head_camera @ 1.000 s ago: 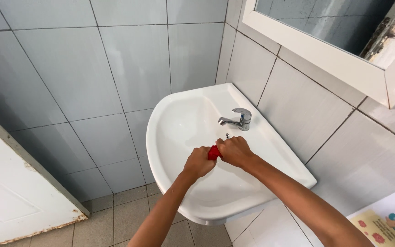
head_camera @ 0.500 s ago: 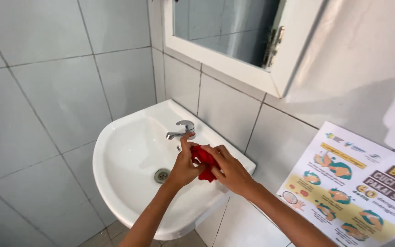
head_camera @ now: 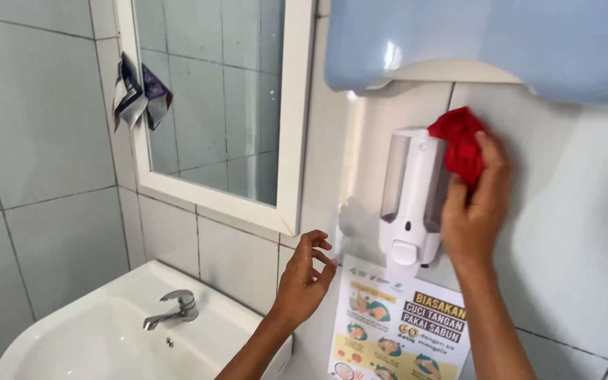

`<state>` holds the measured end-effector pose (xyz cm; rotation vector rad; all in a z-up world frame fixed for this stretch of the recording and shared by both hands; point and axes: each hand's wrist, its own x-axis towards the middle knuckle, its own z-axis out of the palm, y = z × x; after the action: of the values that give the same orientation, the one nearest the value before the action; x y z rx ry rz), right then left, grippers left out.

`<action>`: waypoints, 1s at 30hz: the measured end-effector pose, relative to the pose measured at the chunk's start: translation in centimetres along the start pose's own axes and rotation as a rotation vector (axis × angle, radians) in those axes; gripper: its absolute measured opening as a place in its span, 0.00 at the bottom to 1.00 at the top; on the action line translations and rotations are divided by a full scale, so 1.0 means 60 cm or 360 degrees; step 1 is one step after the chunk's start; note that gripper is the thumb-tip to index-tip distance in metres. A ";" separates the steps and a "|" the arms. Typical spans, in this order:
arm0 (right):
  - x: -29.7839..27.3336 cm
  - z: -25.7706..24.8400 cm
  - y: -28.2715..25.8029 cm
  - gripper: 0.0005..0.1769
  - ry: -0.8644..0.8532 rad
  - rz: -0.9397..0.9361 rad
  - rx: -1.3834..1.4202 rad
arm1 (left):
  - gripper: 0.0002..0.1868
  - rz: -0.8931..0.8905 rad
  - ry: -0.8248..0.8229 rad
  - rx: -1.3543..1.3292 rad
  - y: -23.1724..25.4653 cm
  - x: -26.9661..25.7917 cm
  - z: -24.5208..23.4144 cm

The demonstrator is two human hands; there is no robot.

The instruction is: Cleaning the mirror, sink, and toilet area in a bathroom using a red cloth and water.

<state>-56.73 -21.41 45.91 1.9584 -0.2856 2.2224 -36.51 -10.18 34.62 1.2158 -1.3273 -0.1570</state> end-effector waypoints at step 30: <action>-0.346 -0.384 0.085 0.16 -0.1724 0.1210 0.0397 | 0.26 -0.0193 -0.0247 0.0048 0.033 -0.298 0.372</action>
<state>-77.53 -20.55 22.34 3.4543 -1.0470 1.1739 -60.91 -9.76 19.59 1.3318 -1.3942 -0.3245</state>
